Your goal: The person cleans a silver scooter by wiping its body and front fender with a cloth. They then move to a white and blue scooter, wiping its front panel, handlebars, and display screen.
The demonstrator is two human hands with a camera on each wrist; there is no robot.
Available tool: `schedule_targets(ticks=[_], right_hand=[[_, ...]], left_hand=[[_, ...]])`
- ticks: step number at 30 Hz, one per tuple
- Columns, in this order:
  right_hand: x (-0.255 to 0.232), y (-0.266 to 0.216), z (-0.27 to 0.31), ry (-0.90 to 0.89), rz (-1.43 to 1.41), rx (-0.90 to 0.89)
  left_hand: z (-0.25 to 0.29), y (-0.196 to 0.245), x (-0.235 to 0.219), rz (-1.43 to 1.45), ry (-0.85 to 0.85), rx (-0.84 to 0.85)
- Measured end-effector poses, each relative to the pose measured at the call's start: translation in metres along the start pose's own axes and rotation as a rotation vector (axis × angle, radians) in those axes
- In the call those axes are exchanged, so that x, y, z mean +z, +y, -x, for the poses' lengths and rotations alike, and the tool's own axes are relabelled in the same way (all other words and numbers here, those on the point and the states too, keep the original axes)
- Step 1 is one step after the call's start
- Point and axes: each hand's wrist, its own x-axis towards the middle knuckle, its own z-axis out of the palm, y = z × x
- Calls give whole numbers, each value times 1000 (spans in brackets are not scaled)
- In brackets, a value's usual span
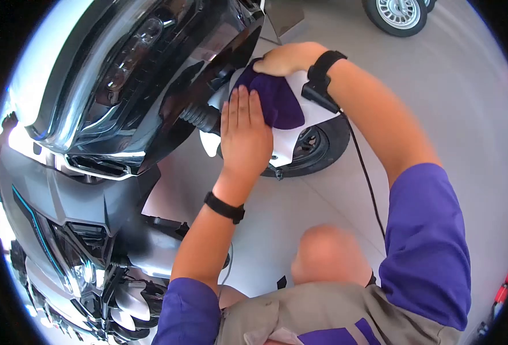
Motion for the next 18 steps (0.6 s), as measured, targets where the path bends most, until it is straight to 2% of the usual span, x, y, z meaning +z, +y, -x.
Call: schedule_targets(ticks=[3,7,10,13,16,18], right_hand=[[12,43,-2,26,13,78],[27,53,49,163,-118,56],[67,57,73,546,-246,3],[113,54,93,900,-333,-166],[135,18,123,976,-31,-93],[165,-1,127,1037,35,-26]], left_hand=[[-18,5,4,83,-46,35],[-9,11,13,100,-58,178],[8,14,9,182,-57,232],[35,16,12,171,-159,318],[73,18,19,46,-194,395],[90,17,23,52,-185,398]])
